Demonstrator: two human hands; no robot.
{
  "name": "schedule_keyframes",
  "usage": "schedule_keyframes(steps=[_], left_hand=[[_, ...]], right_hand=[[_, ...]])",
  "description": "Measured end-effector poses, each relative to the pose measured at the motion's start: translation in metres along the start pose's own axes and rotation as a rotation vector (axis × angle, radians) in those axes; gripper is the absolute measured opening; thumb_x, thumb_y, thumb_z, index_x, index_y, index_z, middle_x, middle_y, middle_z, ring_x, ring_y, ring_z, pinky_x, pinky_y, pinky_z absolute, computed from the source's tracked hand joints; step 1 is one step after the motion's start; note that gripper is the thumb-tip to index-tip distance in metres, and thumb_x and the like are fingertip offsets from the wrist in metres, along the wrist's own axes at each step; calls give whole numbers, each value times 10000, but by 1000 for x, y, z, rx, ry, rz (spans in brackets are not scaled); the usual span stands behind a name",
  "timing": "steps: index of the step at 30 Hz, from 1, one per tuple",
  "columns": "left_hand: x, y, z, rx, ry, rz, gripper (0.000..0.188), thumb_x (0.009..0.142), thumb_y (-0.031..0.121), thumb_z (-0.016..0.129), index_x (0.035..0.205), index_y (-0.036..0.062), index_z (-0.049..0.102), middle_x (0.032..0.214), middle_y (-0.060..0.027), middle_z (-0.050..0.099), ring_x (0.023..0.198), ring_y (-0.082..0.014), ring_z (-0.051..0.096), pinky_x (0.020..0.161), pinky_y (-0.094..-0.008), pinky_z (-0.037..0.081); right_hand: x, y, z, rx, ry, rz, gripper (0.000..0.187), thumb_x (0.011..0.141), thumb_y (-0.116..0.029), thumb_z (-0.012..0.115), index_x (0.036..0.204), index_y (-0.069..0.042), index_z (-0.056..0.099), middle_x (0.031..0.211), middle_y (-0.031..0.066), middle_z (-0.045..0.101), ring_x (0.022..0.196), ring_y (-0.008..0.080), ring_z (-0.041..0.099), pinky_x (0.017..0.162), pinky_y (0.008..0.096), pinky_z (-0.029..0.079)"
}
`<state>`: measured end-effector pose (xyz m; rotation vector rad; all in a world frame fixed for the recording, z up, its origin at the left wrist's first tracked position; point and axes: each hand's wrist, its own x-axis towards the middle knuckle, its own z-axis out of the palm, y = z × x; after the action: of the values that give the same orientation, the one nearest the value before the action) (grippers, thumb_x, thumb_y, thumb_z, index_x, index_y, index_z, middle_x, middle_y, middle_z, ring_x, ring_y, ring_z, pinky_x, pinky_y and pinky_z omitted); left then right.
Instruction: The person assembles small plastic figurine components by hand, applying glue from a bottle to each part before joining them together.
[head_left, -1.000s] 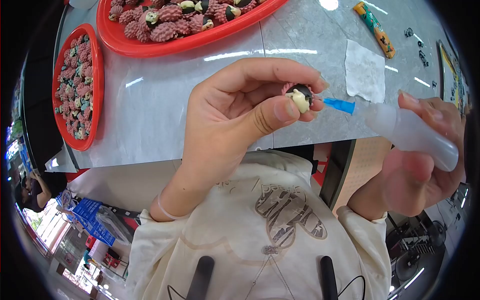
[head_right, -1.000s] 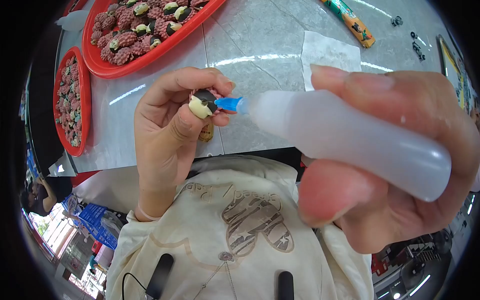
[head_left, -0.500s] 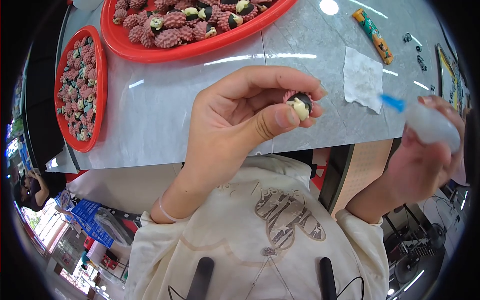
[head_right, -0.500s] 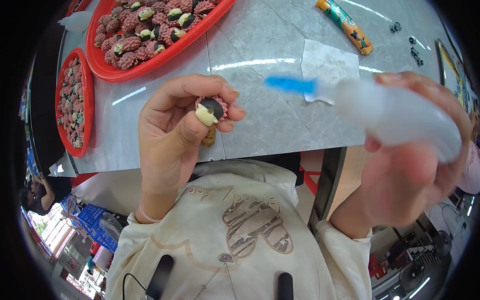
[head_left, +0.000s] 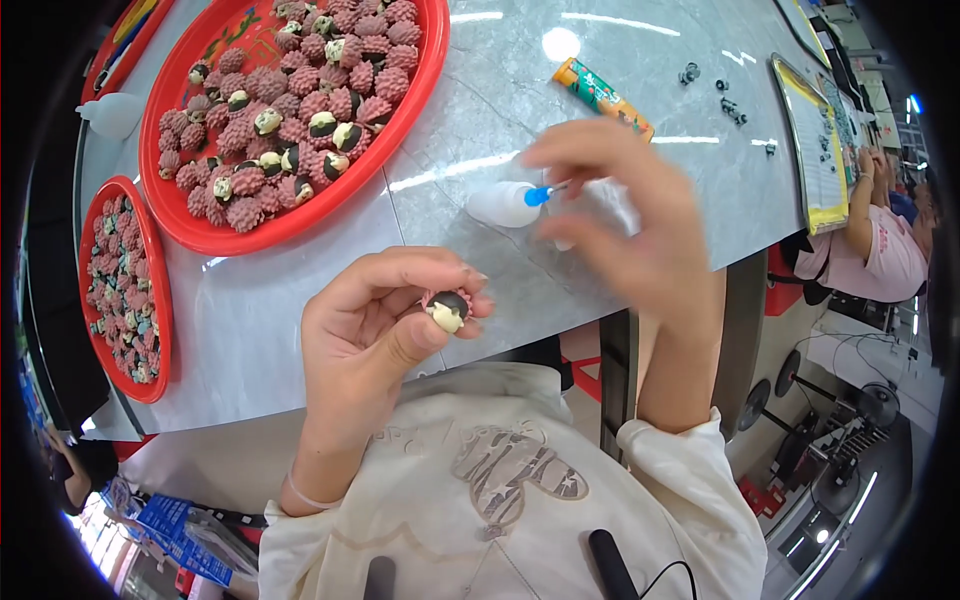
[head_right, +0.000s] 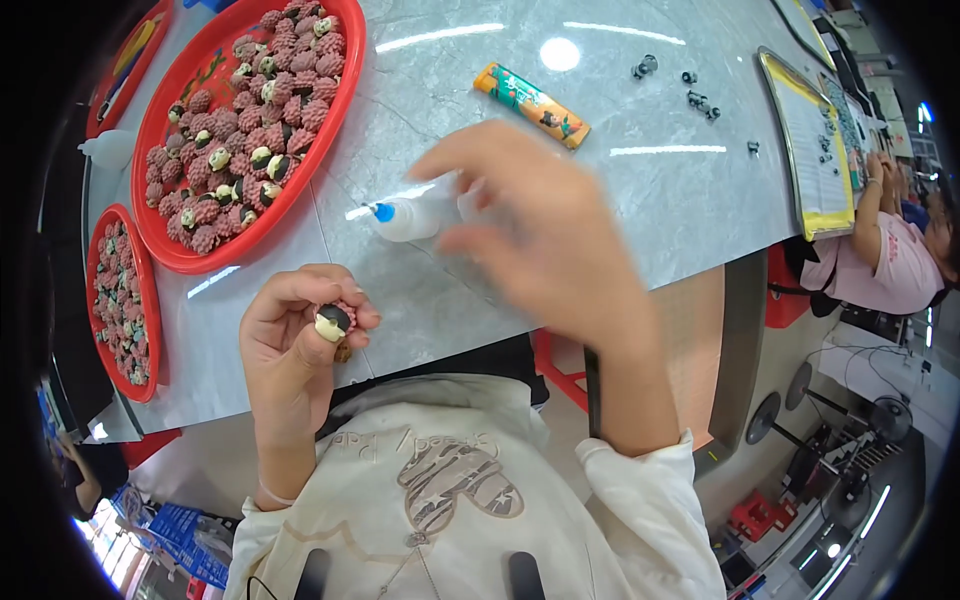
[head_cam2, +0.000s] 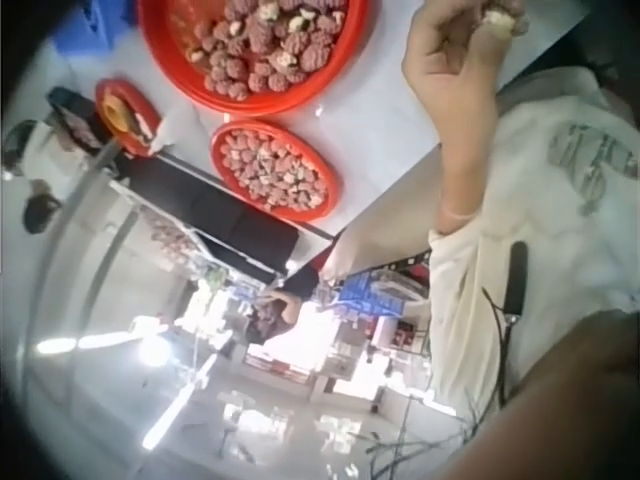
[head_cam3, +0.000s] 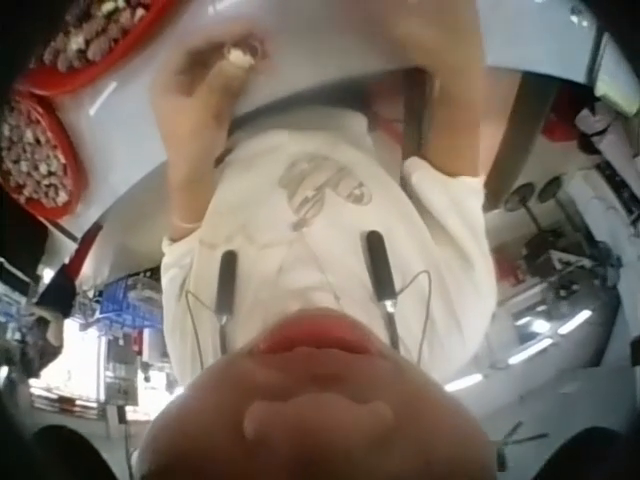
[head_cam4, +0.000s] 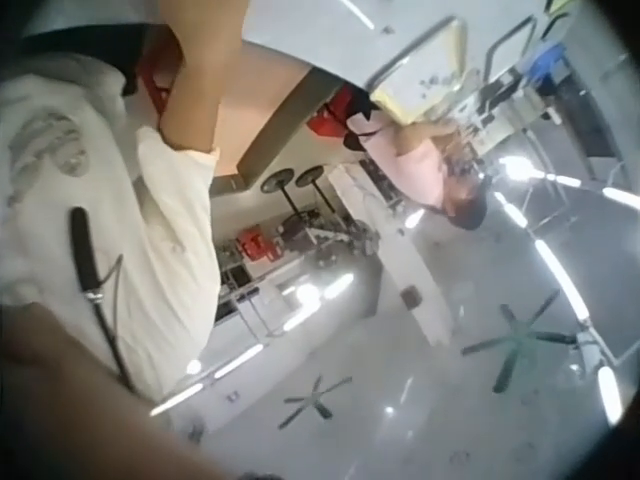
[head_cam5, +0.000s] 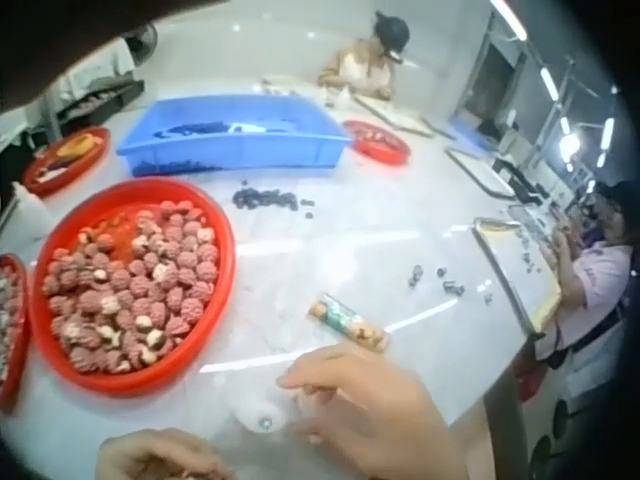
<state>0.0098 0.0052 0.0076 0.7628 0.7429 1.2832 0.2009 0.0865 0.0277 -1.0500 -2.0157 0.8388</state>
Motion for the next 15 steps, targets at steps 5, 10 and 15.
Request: schedule_keyframes(steps=[5, 10, 15], left_hand=[[1, -1, 0, -1, -29, 8, 268, 779, 131, 604, 961, -52, 530, 934, -154, 553, 822, -209, 579, 689, -287, 493], [1, 1, 6, 57, 44, -55, 348, 735, 250, 659, 921, -8, 519, 897, -124, 529, 768, -180, 569, 615, -231, 484], [0, -2, -1, -10, -44, 16, 267, 779, 115, 601, 971, -54, 524, 945, -145, 551, 834, -197, 574, 699, -277, 497]], right_hand=[[14, 56, -66, -304, 482, 277, 167, 749, -91, 593, 878, 13, 574, 807, 57, 592, 715, 105, 528, 642, 207, 417], [23, 68, -63, -535, 306, 252, 152, 744, -83, 594, 870, 3, 581, 780, 44, 586, 700, 99, 525, 602, 212, 414], [12, 59, -59, -212, 336, 239, 153, 745, -58, 577, 885, 2, 582, 852, 40, 573, 697, 103, 516, 610, 231, 411]])
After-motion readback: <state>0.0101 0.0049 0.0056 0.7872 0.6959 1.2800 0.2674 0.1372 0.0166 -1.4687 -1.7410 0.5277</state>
